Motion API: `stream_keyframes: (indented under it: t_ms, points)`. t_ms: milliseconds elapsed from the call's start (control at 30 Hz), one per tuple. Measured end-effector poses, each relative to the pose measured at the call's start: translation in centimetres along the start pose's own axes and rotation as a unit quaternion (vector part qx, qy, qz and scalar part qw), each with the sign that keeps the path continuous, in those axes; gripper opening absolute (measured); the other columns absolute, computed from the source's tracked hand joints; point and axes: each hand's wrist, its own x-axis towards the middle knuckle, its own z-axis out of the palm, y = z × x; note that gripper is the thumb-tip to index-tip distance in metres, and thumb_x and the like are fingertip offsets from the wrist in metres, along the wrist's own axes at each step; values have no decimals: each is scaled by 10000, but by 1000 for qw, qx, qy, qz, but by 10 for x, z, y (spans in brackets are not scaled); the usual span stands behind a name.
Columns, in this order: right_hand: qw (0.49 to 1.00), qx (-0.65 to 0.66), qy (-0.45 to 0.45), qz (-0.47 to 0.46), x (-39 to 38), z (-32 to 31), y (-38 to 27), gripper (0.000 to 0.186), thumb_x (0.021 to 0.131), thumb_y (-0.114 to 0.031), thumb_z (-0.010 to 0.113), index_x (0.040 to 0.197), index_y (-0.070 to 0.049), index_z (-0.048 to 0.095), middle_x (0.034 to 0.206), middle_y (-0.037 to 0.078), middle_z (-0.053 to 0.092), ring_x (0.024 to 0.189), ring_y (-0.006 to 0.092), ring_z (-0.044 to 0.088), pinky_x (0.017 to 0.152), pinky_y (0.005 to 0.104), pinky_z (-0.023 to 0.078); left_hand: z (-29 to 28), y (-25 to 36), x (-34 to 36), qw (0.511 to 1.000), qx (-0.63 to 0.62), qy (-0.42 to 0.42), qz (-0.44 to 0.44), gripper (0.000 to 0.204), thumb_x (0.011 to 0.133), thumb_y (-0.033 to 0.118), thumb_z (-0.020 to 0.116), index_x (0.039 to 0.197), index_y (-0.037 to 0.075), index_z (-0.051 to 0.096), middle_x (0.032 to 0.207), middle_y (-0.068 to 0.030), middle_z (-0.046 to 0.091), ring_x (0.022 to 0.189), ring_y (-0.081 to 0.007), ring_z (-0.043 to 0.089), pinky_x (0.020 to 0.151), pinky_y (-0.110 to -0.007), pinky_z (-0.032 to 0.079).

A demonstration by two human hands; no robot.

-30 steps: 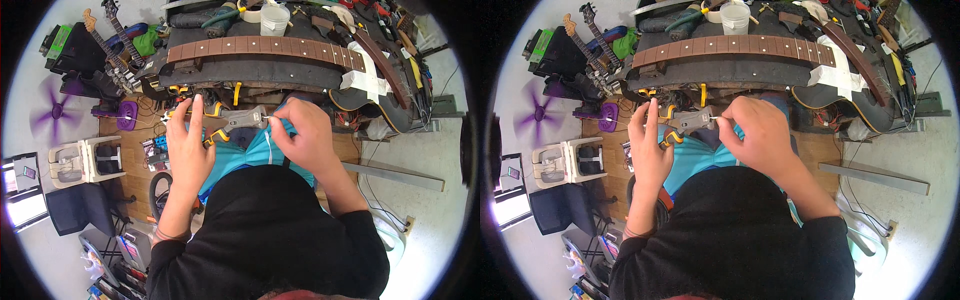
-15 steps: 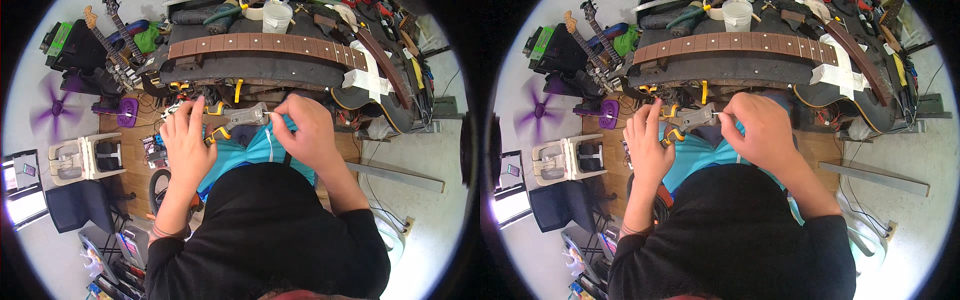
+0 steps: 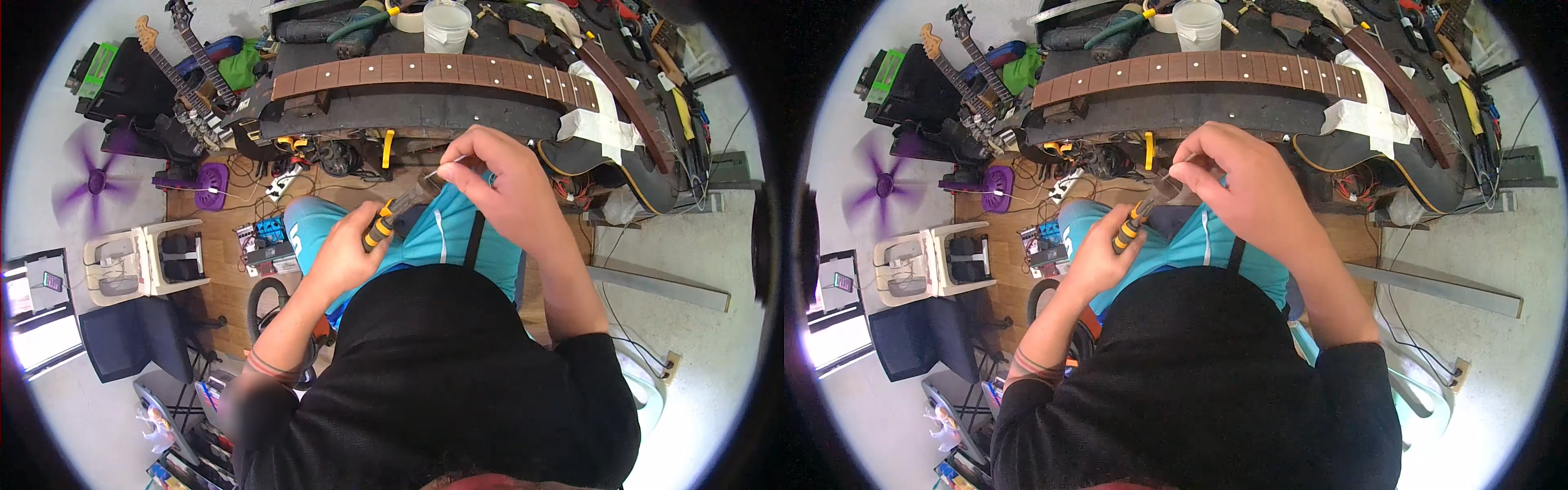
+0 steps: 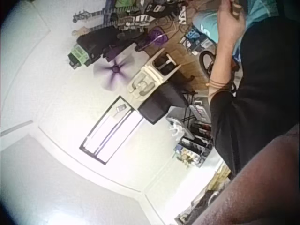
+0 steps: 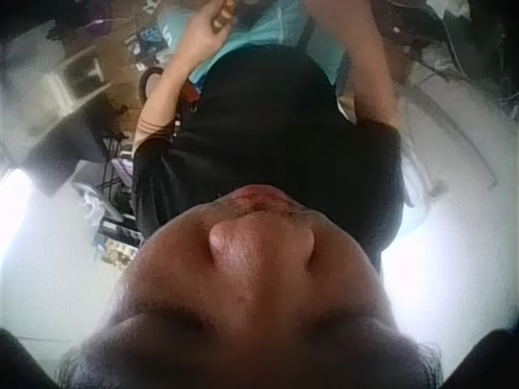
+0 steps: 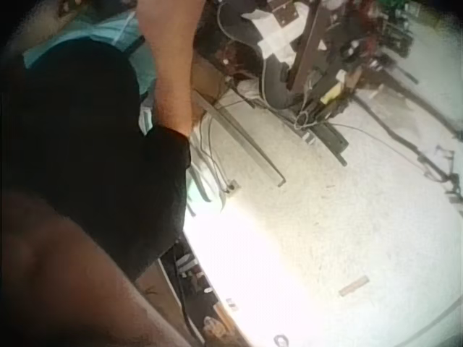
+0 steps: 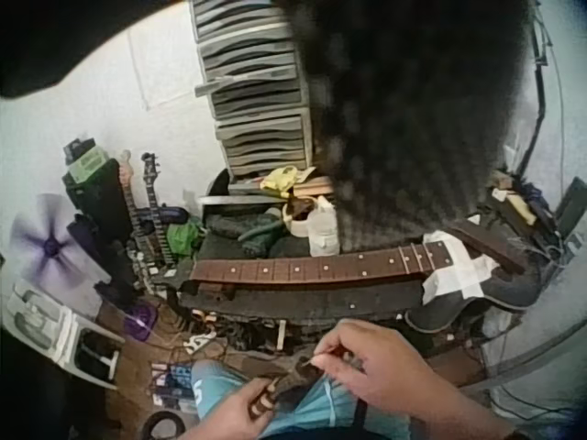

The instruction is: The person trims pieces of fret wire using a pair of end cutters while sitting at a workbench with a guitar neck.

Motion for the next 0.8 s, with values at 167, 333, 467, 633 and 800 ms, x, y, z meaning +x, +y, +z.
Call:
stream_keyframes:
  t_ms: [167,333,467,633,800]
  points:
    - [996,76,35,35,-2,14,15,149,1036,-146,729,1061,-6,683,967,107,727,852,205,705,778,341,559,11,1,8,997,-50,-47,-42,262,1009,161,745,1223,23,684,1062,-127,749,1017,-300,729,915,-384,546]
    - [992,86,89,39,4,20,16,144,1061,-151,699,1072,-19,642,873,106,739,763,216,715,714,347,551,6,-5,9,950,-275,-141,-34,420,959,45,679,1375,11,634,1160,-78,727,1122,-199,681,1006,-364,525]
    - [989,84,114,36,8,17,17,148,1063,-152,697,1044,-25,623,830,98,726,727,218,710,679,349,539,3,-2,12,903,-389,-176,-53,620,913,-45,596,1529,6,544,1305,-90,683,1265,-189,623,1107,-353,486]
    - [988,73,133,15,18,11,7,159,1049,-153,713,1021,-33,612,808,103,701,692,236,687,649,357,519,6,17,6,934,-331,-115,-67,479,952,6,687,1427,3,629,1228,-75,737,1188,-158,664,1060,-343,517]
    - [994,32,105,-6,23,6,-11,155,1055,-153,707,1006,-33,620,803,83,691,699,187,666,649,333,511,10,13,6,951,-282,-112,-66,411,956,110,822,1329,0,688,1147,-55,778,1044,-139,695,994,-334,548]
